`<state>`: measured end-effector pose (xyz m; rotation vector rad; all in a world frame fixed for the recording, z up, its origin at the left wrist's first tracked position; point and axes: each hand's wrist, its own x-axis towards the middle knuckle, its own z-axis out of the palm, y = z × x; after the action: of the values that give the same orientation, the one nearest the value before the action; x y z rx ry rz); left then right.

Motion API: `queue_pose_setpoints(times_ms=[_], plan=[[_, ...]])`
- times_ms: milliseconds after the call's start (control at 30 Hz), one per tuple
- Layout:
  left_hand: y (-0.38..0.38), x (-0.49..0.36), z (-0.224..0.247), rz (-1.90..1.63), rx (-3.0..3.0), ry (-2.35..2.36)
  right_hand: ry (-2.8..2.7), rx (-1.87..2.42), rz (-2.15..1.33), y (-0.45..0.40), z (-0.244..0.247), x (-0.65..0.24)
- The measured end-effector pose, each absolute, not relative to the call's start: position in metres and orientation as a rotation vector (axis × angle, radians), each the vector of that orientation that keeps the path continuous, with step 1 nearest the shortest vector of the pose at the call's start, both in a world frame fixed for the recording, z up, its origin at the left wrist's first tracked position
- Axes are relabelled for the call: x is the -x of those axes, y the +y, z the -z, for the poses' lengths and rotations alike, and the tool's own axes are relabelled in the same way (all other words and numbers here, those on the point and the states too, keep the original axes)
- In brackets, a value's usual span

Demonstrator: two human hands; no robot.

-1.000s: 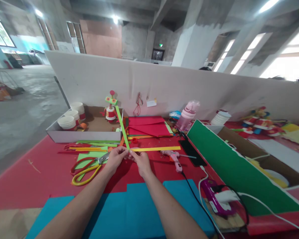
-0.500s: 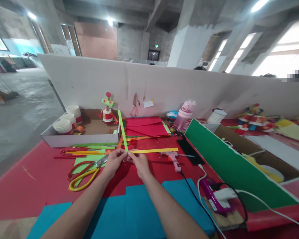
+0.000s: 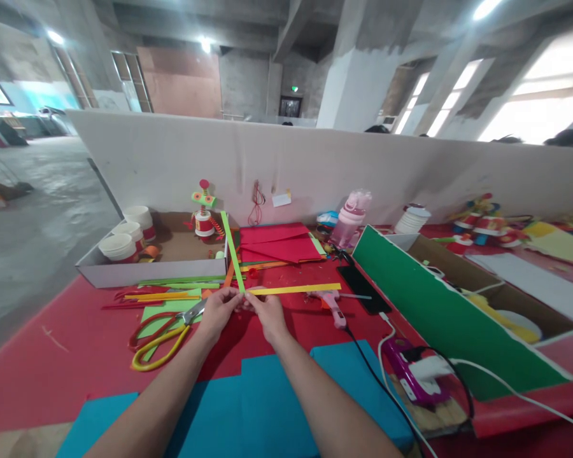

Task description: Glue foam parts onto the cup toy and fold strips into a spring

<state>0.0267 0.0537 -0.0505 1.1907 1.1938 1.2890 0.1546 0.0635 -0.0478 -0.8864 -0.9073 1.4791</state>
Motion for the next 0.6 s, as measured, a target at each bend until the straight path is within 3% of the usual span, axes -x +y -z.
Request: queue_pose_setpoints(times_ms=[600], plan=[[0.0509,-0.0290,0.0434,-1.317,-1.147,1.143,-0.929,0.904,-1.471,0.0672,0.0531,-0.1550]])
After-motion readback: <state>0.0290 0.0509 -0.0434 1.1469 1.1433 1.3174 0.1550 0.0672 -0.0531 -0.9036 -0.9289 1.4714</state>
